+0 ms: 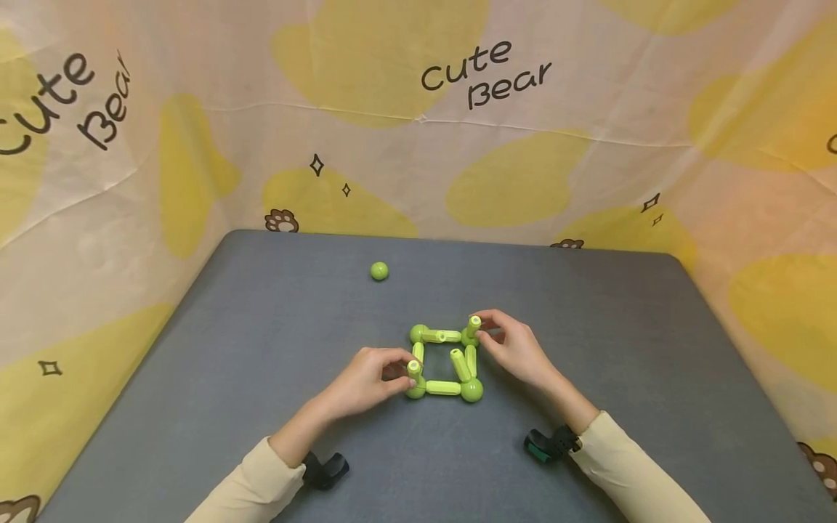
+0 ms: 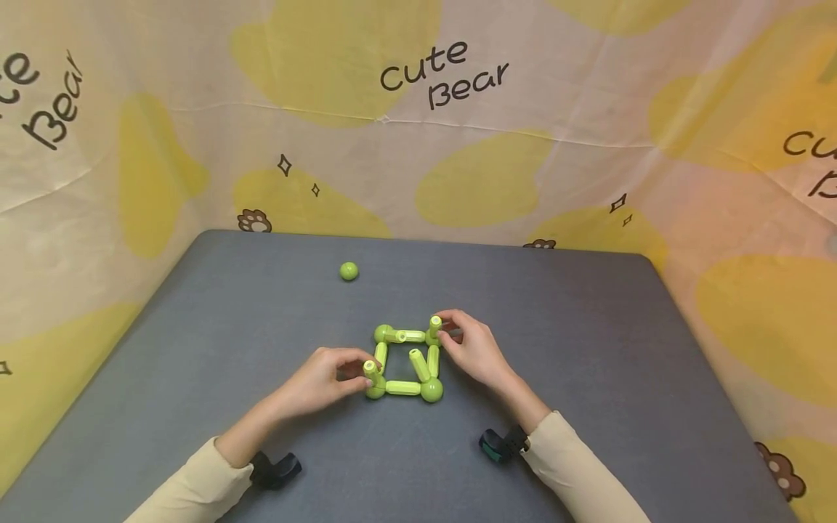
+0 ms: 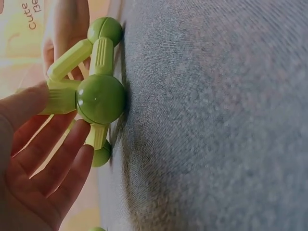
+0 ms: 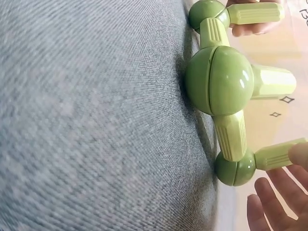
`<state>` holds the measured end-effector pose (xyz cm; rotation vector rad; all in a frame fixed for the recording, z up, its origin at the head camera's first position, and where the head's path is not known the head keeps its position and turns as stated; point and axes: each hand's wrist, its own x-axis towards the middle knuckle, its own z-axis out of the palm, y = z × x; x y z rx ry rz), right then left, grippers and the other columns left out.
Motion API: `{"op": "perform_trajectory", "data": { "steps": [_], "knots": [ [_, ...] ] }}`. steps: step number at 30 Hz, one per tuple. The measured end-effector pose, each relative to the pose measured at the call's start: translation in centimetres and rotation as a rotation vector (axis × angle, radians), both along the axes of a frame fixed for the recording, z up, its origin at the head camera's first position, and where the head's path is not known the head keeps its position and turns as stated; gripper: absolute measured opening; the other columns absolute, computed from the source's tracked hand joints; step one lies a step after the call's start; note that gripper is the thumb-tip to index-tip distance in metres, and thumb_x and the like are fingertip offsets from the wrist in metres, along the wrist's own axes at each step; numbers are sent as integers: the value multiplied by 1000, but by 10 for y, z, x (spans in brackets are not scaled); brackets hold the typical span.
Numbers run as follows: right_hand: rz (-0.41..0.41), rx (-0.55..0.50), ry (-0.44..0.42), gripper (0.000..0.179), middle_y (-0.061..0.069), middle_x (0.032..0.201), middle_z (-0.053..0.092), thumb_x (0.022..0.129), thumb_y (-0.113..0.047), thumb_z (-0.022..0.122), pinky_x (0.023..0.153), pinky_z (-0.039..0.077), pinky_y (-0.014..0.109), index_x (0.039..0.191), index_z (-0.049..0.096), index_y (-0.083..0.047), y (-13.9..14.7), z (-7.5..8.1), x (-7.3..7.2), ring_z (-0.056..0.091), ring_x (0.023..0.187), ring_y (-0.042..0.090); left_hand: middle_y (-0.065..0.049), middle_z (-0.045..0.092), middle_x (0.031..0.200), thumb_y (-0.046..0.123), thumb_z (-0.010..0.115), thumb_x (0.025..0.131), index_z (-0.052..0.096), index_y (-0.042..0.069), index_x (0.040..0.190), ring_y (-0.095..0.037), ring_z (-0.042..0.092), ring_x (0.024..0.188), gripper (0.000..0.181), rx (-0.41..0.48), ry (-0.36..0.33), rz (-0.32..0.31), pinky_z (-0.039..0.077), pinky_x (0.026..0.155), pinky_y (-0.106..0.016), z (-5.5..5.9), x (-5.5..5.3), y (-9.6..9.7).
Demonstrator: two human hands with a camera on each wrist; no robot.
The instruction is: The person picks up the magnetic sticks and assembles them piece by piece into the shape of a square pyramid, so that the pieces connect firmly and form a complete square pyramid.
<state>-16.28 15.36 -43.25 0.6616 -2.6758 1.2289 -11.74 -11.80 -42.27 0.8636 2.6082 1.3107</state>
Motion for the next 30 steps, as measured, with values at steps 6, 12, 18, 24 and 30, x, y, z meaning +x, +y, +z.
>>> {"op": "perform_trajectory", "data": {
  "steps": [6,12,18,24,30],
  "knots": [
    [16,-6,26,25,3,102,65,86,-8,63,72,53,32,111,61,-11,-2,0,-2,64,90,18,4,67,81,16,73,78,68,13,93,-4,61,71,16,0,33,32,50,63,-21,-1,-3,3],
    [73,13,78,24,0,98,64,84,-8,66,68,53,28,107,63,-13,-5,0,-3,64,86,15,4,65,77,17,73,77,69,9,95,-1,57,67,19,-21,73,32,49,62,-20,-2,-8,10],
    [96,54,100,26,-5,97,63,82,-8,67,67,51,24,106,63,-16,-6,-1,-3,63,85,10,6,61,69,17,73,78,70,9,96,2,52,59,20,-28,88,28,45,53,-17,-3,-12,17],
    [128,76,93,25,-6,99,62,83,-8,67,69,51,25,106,63,-17,-7,-3,-4,61,88,10,8,59,67,18,72,79,71,10,96,2,50,56,20,-45,58,48,43,51,-18,-5,-14,22],
    [152,103,125,25,-5,98,62,83,-8,66,68,50,31,106,65,-17,-9,-4,-5,58,86,13,7,58,67,19,71,79,71,9,96,1,49,55,20,-61,63,55,42,50,-17,-5,-15,26]
  ]
}}
